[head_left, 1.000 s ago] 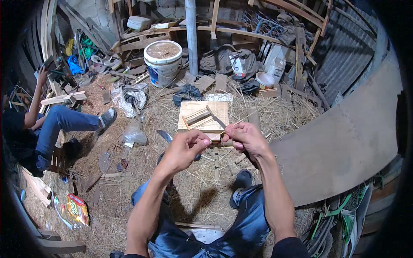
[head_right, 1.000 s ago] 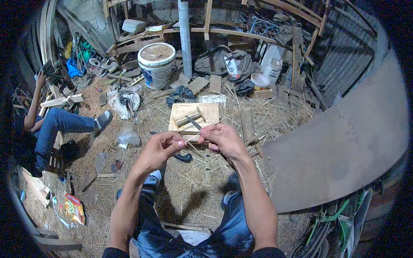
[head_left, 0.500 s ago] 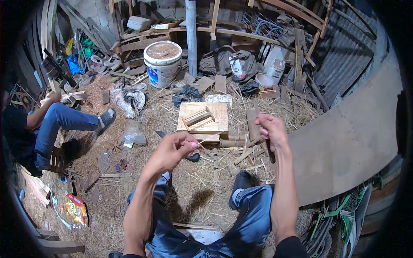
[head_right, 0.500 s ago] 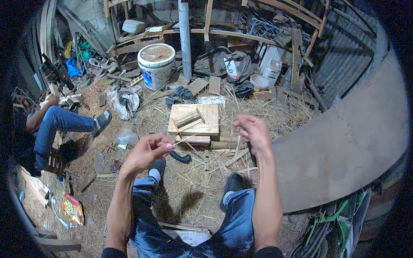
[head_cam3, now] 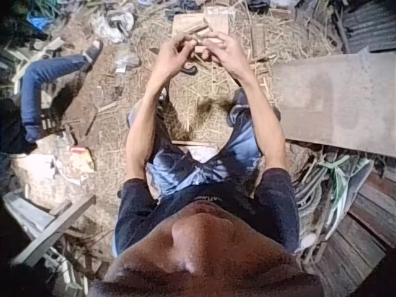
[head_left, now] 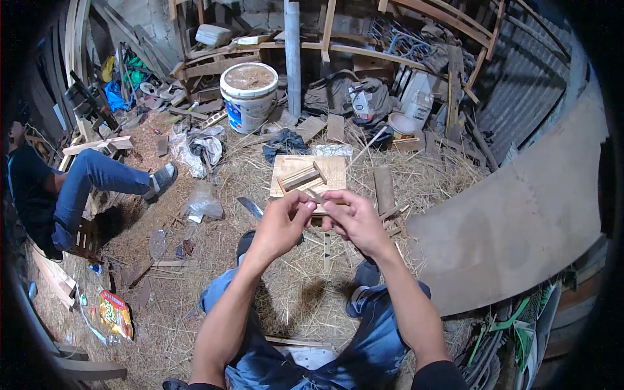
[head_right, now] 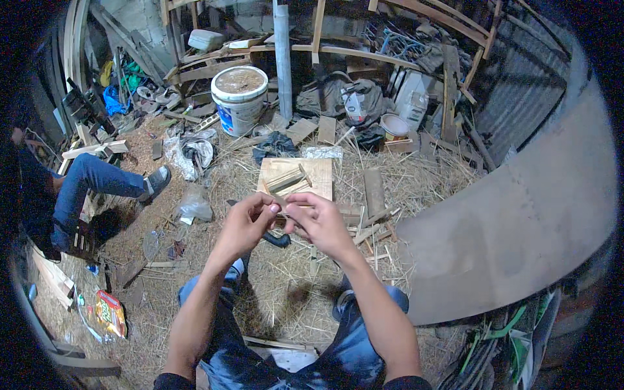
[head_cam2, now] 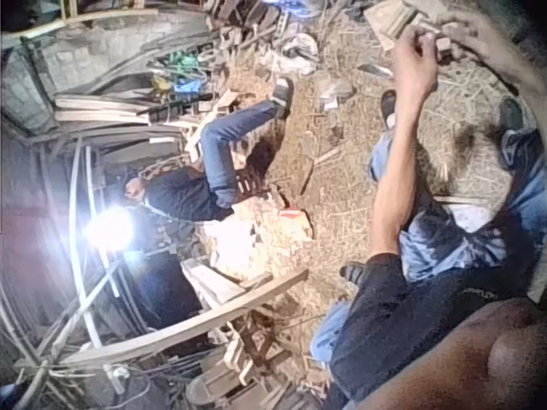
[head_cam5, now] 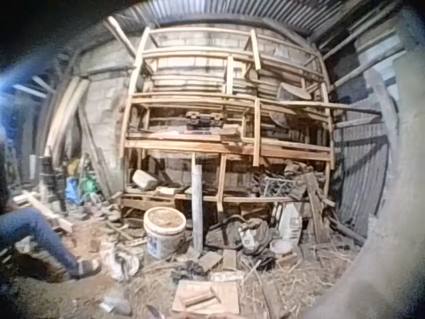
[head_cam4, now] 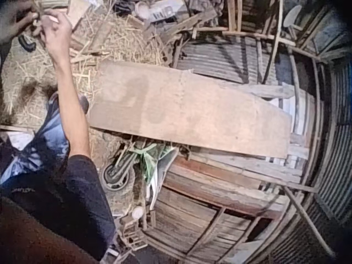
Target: The person uses a knife to carve the tips of wooden sticks and then inserts them one by one into pre-drilled holes in a wooden base to build a small cage structure.
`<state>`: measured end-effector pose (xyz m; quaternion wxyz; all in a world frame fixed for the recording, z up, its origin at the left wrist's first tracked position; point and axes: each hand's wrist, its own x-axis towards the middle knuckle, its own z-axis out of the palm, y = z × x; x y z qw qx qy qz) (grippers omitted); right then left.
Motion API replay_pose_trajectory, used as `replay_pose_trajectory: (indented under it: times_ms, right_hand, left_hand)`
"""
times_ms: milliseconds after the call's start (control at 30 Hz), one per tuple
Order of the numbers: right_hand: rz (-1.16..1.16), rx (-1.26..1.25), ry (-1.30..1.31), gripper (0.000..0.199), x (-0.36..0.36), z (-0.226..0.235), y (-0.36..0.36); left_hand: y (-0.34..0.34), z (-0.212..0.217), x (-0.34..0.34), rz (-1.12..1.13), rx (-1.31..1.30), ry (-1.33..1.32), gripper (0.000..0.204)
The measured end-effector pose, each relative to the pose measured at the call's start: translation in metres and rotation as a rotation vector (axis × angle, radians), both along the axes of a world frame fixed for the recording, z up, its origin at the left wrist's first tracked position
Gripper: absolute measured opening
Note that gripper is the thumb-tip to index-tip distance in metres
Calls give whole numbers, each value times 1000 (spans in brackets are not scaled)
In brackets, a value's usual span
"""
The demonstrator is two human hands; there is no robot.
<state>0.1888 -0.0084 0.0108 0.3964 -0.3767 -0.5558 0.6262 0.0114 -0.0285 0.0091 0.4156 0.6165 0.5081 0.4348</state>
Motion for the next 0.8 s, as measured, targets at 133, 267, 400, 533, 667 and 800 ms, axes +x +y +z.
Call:
replay_pose_trajectory:
  times_ms: [133,267,400,533,667,800]
  right_hand:
    - [18,-17,94,18,-1,-6,8]
    - [-40,-50,18,17,9,1,11]
    - [-149,-45,-41,18,28,6,17]
    - [-137,-42,-29,19,33,3,20]
    - [-156,-70,5,19,38,4,21]
    - [-197,-67,-17,18,45,6,28]
  left_hand:
    - [-3,4,12,-19,69,-35,14]
    - [-3,5,10,-11,128,177,15]
    - [-10,18,12,-38,154,277,15]
    - [-8,10,9,-74,309,306,14]
    - [-9,15,9,-94,335,361,13]
    - [-9,14,6,-101,359,355,12]
